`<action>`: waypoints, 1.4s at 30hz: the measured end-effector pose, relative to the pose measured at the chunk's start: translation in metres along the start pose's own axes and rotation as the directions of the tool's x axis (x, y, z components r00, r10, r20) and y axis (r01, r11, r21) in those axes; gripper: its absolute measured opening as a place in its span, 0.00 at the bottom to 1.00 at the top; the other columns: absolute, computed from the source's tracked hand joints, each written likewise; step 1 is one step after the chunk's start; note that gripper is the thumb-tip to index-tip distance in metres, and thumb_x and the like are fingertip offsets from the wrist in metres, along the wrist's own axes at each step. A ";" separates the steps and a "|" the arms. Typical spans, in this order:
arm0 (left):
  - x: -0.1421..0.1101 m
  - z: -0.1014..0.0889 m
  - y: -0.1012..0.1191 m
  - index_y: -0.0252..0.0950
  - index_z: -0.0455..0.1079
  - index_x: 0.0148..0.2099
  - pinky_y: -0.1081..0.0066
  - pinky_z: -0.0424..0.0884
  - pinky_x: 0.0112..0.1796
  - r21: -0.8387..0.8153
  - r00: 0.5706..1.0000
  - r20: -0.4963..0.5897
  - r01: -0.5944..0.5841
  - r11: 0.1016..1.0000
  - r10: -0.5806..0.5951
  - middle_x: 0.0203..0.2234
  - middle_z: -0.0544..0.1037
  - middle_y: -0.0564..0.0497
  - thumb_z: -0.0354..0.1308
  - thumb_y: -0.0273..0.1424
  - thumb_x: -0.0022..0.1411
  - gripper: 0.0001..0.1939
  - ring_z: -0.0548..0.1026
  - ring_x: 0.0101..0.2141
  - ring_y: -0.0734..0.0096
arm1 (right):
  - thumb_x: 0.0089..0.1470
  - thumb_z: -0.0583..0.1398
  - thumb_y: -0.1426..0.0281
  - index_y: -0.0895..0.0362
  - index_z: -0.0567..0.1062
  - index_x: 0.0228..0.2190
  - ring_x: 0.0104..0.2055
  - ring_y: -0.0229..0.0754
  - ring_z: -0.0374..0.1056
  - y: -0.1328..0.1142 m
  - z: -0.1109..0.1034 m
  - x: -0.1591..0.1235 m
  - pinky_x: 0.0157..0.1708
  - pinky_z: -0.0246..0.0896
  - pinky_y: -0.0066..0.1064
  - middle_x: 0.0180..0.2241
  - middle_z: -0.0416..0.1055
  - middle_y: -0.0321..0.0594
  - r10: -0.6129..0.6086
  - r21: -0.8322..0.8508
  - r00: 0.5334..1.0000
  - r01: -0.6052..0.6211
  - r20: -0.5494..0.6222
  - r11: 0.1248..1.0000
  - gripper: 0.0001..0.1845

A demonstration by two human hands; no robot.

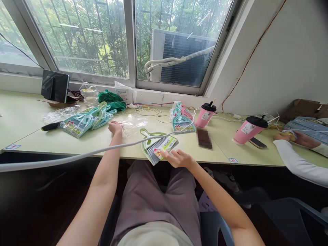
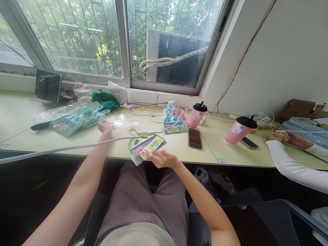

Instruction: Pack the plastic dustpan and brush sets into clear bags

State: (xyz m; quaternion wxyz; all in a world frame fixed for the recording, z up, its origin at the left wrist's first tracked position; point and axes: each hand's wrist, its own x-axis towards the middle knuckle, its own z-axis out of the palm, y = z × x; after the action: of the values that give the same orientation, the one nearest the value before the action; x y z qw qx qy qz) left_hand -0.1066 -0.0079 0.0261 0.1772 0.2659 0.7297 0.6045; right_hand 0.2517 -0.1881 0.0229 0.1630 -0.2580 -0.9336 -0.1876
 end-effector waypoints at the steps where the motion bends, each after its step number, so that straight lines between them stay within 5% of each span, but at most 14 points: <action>1: -0.001 -0.001 0.001 0.31 0.61 0.57 0.53 0.67 0.52 0.031 0.996 -0.062 -0.055 0.998 0.057 0.53 0.72 0.32 0.50 0.26 0.62 0.21 0.71 0.55 0.49 | 0.67 0.47 0.72 0.49 0.71 0.56 0.28 0.38 0.66 -0.002 0.002 -0.005 0.26 0.58 0.33 0.38 0.78 0.41 0.033 -0.019 0.999 -0.033 -0.011 0.999 0.23; 4: -0.015 0.001 0.006 0.31 0.56 0.63 0.52 0.57 0.60 0.151 0.911 -0.124 -0.375 0.915 0.394 0.61 0.64 0.33 0.51 0.31 0.64 0.26 0.60 0.63 0.49 | 0.65 0.48 0.78 0.54 0.76 0.51 0.30 0.40 0.68 -0.005 0.009 -0.012 0.26 0.59 0.34 0.34 0.77 0.44 0.136 -0.122 0.990 -0.140 -0.039 0.983 0.22; 6: -0.030 0.006 0.010 0.33 0.60 0.61 0.55 0.54 0.62 0.152 0.790 0.078 -0.613 0.776 0.608 0.61 0.65 0.36 0.50 0.33 0.65 0.24 0.59 0.63 0.52 | 0.64 0.51 0.78 0.55 0.79 0.46 0.32 0.41 0.69 -0.004 0.012 -0.009 0.28 0.60 0.33 0.34 0.77 0.45 0.177 -0.135 0.983 -0.183 -0.054 0.974 0.18; 8: -0.045 0.012 0.008 0.36 0.65 0.58 0.58 0.55 0.61 0.044 0.587 0.415 -0.776 0.629 0.695 0.58 0.69 0.40 0.50 0.35 0.66 0.20 0.63 0.61 0.55 | 0.62 0.57 0.75 0.53 0.80 0.42 0.34 0.40 0.70 0.000 0.010 -0.005 0.30 0.61 0.31 0.34 0.76 0.43 0.190 -0.058 0.980 -0.194 -0.063 0.979 0.13; 11: -0.053 0.019 -0.004 0.41 0.72 0.52 0.55 0.54 0.62 -0.057 0.263 0.767 -0.880 0.471 0.585 0.53 0.74 0.45 0.55 0.38 0.63 0.16 0.69 0.57 0.54 | 0.61 0.61 0.71 0.50 0.81 0.36 0.37 0.37 0.70 0.008 0.000 -0.006 0.33 0.62 0.26 0.34 0.76 0.38 0.213 0.091 0.972 -0.205 -0.096 0.975 0.08; 13: -0.049 0.020 -0.012 0.42 0.74 0.49 0.50 0.50 0.63 -0.005 0.210 0.821 -0.928 0.374 0.531 0.52 0.76 0.45 0.54 0.37 0.64 0.14 0.70 0.56 0.54 | 0.62 0.60 0.72 0.49 0.81 0.38 0.38 0.37 0.70 0.016 -0.009 -0.014 0.36 0.62 0.26 0.35 0.76 0.38 0.289 0.074 0.943 -0.281 -0.164 0.957 0.10; 16: -0.043 0.020 -0.015 0.40 0.75 0.48 0.44 0.42 0.64 0.130 0.218 0.781 -0.973 0.190 0.585 0.53 0.75 0.43 0.49 0.29 0.65 0.15 0.66 0.60 0.54 | 0.63 0.55 0.76 0.51 0.80 0.44 0.39 0.39 0.69 0.029 -0.017 -0.034 0.36 0.61 0.27 0.38 0.76 0.42 0.448 -0.099 0.865 -0.478 -0.226 0.873 0.15; 21: -0.077 0.020 0.010 0.37 0.73 0.52 0.46 0.46 0.64 0.122 0.079 0.703 -0.992 -0.010 0.707 0.60 0.68 0.40 0.44 0.22 0.65 0.21 0.63 0.62 0.54 | 0.61 0.52 0.80 0.55 0.77 0.49 0.45 0.43 0.70 0.051 -0.009 -0.053 0.35 0.60 0.28 0.47 0.75 0.46 0.596 -0.281 0.791 -0.545 0.141 0.790 0.20; 23: -0.098 0.017 0.021 0.36 0.73 0.51 0.50 0.58 0.58 0.127 0.123 0.693 -0.991 0.049 0.710 0.56 0.72 0.38 0.43 0.29 0.68 0.18 0.68 0.57 0.52 | 0.62 0.51 0.78 0.55 0.75 0.51 0.48 0.45 0.69 0.058 -0.006 -0.052 0.38 0.61 0.30 0.50 0.73 0.48 0.624 -0.311 0.740 -0.549 0.250 0.776 0.21; 27: -0.119 0.007 0.025 0.35 0.75 0.36 0.62 0.69 0.38 0.211 0.341 0.841 -0.922 0.325 0.420 0.32 0.79 0.41 0.45 0.51 0.66 0.26 0.76 0.37 0.54 | 0.62 0.49 0.79 0.56 0.76 0.50 0.49 0.48 0.70 0.065 -0.009 -0.040 0.43 0.61 0.35 0.51 0.74 0.50 0.696 -0.344 0.645 -0.605 0.316 0.718 0.22; 29: -0.118 0.007 0.021 0.37 0.74 0.36 0.66 0.67 0.34 0.180 0.318 0.896 -0.897 0.403 0.309 0.30 0.79 0.44 0.48 0.52 0.63 0.25 0.76 0.33 0.57 | 0.61 0.49 0.80 0.55 0.75 0.52 0.48 0.47 0.71 0.065 -0.011 -0.027 0.43 0.61 0.35 0.53 0.72 0.49 0.709 -0.312 0.641 -0.637 0.294 0.705 0.23; 33: -0.115 0.030 0.018 0.39 0.73 0.34 0.67 0.66 0.35 0.040 0.222 0.920 -0.873 0.486 0.323 0.31 0.78 0.46 0.52 0.44 0.63 0.16 0.74 0.34 0.60 | 0.62 0.48 0.79 0.52 0.73 0.54 0.50 0.44 0.69 0.062 -0.002 0.018 0.44 0.61 0.31 0.56 0.70 0.45 0.683 -0.123 0.719 -0.671 0.132 0.731 0.25; 37: -0.117 0.067 0.023 0.38 0.69 0.29 0.62 0.67 0.38 0.067 0.310 0.875 -0.838 0.542 0.371 0.29 0.76 0.43 0.50 0.36 0.62 0.13 0.73 0.35 0.56 | 0.63 0.49 0.76 0.59 0.78 0.44 0.51 0.49 0.67 0.053 0.027 0.084 0.48 0.60 0.36 0.49 0.73 0.52 0.639 -0.084 0.743 -0.637 0.201 0.767 0.19; 42: -0.104 0.081 0.014 0.39 0.65 0.26 0.63 0.65 0.37 0.020 0.352 0.832 -0.791 0.611 0.429 0.28 0.75 0.45 0.50 0.37 0.61 0.13 0.72 0.33 0.58 | 0.59 0.48 0.82 0.65 0.79 0.39 0.49 0.53 0.68 0.041 0.062 0.143 0.48 0.59 0.39 0.44 0.75 0.59 0.779 -0.195 0.611 -0.755 0.139 0.627 0.21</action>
State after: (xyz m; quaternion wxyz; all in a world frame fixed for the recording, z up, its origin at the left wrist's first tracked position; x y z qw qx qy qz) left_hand 0.0255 -0.0043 0.0167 0.1568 0.7834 0.5329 0.2789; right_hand 0.1448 -0.0689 0.0368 0.1127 -0.6601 -0.7320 -0.1253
